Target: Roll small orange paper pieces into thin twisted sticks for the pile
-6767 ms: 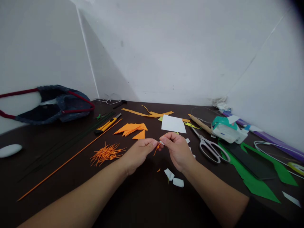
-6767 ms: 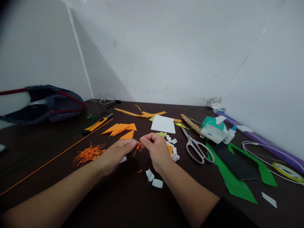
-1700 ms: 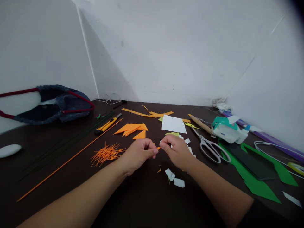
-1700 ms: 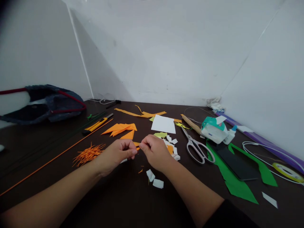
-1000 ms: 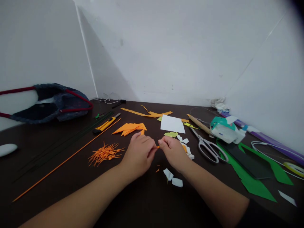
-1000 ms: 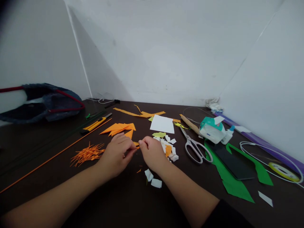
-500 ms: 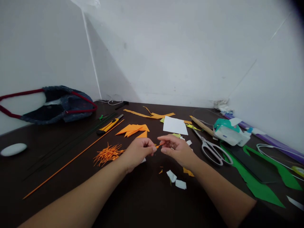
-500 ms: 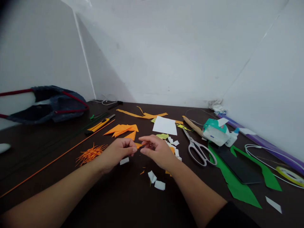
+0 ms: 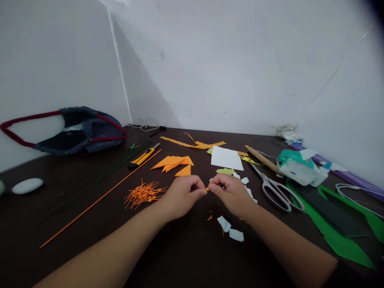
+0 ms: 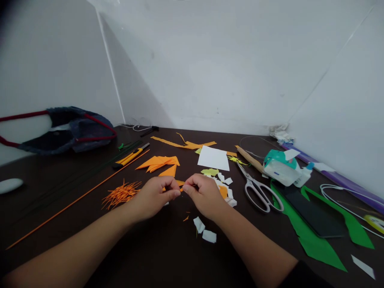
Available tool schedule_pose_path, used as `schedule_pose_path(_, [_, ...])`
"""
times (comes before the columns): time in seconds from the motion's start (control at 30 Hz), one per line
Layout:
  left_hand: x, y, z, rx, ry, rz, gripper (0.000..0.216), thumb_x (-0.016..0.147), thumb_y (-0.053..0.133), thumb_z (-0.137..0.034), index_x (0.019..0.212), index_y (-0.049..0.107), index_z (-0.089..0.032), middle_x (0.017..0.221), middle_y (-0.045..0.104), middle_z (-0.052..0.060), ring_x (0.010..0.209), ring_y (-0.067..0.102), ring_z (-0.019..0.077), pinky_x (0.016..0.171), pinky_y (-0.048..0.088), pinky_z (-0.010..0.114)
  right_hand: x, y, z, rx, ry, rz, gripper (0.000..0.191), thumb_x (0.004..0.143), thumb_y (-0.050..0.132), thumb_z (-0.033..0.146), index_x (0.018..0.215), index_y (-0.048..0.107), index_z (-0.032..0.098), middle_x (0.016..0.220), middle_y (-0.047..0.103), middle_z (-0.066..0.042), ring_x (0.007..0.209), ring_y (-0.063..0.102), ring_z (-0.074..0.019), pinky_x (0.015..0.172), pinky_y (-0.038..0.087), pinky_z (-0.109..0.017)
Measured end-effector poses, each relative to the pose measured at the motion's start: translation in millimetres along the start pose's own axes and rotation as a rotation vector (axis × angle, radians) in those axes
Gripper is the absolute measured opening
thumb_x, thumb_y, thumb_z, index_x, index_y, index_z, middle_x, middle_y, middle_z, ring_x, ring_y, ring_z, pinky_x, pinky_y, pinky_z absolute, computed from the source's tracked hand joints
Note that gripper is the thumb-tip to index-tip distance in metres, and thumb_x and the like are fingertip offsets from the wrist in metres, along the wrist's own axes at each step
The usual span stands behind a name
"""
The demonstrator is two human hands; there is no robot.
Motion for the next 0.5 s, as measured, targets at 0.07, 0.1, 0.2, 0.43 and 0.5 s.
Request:
schedule_pose_path(0.07, [-1, -4, -10, 0.173, 0.123, -0.064, 0.010, 0.075, 0.052, -0.023, 0.065, 0.052, -0.019, 0.064, 0.053, -0.001, 0.061, 0.046, 0.0136, 0.061, 0.037, 0.027, 0, 3, -5, 0.018, 0.052, -0.006, 0.010, 0.073, 0.053, 0.021, 0.063, 0.054, 0.020, 0.061, 0.055, 0.001, 0.060, 0.048, -0.0135, 0.057, 0.037, -0.027])
schedule_pose_path(0.1, [-2, -5, -16, 0.281, 0.199, -0.098, 0.011, 0.076, 0.051, -0.021, 0.065, 0.051, -0.019, 0.064, 0.053, -0.002, 0.062, 0.047, 0.0139, 0.068, 0.039, 0.030, 0, 5, -10, 0.049, 0.092, -0.004, 0.010, 0.073, 0.053, 0.022, 0.063, 0.054, 0.020, 0.061, 0.054, 0.001, 0.059, 0.048, -0.0135, 0.057, 0.036, -0.027])
schedule_pose_path(0.2, [-10, -1, -35, 0.633, 0.402, -0.188, 0.016, 0.079, 0.044, -0.017, 0.066, 0.051, -0.019, 0.065, 0.053, -0.001, 0.066, 0.047, 0.0150, 0.092, 0.028, 0.042, -1, 17, -28, 0.261, 0.245, 0.012, 0.012, 0.073, 0.052, 0.025, 0.063, 0.053, 0.019, 0.057, 0.050, 0.002, 0.053, 0.043, -0.0121, 0.053, 0.035, -0.026])
schedule_pose_path(0.43, [-12, 5, -39, 0.802, 0.460, -0.222, 0.020, 0.082, 0.039, -0.015, 0.071, 0.055, -0.019, 0.068, 0.056, 0.002, 0.069, 0.049, 0.0165, 0.098, 0.020, 0.045, -4, 29, -43, 0.581, 0.346, 0.034, 0.013, 0.074, 0.054, 0.026, 0.064, 0.055, 0.017, 0.056, 0.047, 0.002, 0.051, 0.042, -0.0100, 0.051, 0.036, -0.025])
schedule_pose_path(0.5, [-5, -2, -28, 0.618, 0.351, -0.205, 0.015, 0.079, 0.044, -0.018, 0.068, 0.055, -0.019, 0.067, 0.057, 0.000, 0.066, 0.049, 0.0150, 0.093, 0.026, 0.042, -3, 23, -41, 0.600, 0.308, 0.053, 0.011, 0.075, 0.054, 0.027, 0.075, 0.060, 0.018, 0.065, 0.055, 0.000, 0.058, 0.049, -0.0111, 0.058, 0.040, -0.026])
Point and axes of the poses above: each hand's wrist, its own x-axis towards the middle knuckle, its own y-axis out of the palm, z = x × y, the point moved 9 cm from there along x, towards the middle knuckle
